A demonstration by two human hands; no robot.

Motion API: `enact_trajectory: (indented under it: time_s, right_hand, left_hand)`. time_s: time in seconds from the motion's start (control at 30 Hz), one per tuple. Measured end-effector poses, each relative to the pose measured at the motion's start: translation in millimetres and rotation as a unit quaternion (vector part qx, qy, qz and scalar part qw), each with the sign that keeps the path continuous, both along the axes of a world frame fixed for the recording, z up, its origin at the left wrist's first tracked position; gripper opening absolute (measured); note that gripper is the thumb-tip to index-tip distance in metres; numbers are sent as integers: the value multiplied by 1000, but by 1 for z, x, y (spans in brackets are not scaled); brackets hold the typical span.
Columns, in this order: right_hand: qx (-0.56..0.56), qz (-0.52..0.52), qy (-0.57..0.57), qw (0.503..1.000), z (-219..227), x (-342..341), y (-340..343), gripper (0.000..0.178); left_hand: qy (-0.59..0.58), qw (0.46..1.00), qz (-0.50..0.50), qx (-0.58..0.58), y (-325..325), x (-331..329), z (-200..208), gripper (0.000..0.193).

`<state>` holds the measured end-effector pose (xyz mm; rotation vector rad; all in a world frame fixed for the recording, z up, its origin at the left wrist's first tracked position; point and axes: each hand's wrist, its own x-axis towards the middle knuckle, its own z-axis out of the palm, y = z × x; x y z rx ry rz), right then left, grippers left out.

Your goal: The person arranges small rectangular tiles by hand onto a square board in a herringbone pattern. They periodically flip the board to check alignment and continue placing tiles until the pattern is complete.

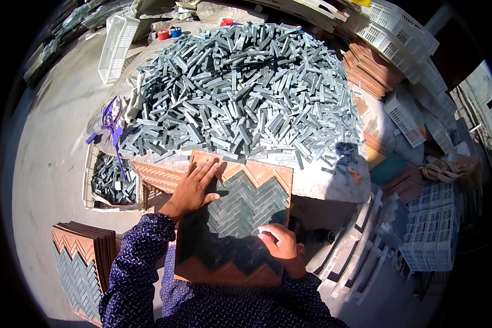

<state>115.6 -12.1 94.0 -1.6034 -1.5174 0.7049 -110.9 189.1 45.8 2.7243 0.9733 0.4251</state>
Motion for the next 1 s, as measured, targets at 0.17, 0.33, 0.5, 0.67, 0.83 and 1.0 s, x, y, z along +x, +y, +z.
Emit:
enact_trajectory:
  time_s: [0.17, 0.33, 0.5, 0.67, 0.83, 1.0]
  right_hand:
    - [19, -1, 2, 1000, -5, 0, 4, 17]
    - [6, 3, 0, 1000, -3, -2, -6, 18]
    - [-9, -15, -5, 1000, 5, 3, -8, 17]
    - [72, 24, -29, 997, 14, -9, 29, 17]
    - [137, 9, -183, 974, 10, -33, 134, 33]
    - [58, 110, -368, 921, 0, -37, 208, 31]
  left_hand:
    - [-12, 999, 34, 3, 2, -2, 0, 84]
    - [21, 999, 20, -35, -6, -11, 6, 80]
    - [-102, 989, 104, -30, 12, -11, 8, 73]
    - [-2, 996, 82, -18, -10, -3, 3, 84]
    - [28, 992, 124, 25, -28, -12, 7, 88]
    - [19, 992, 126, 27, -37, -22, 15, 89]
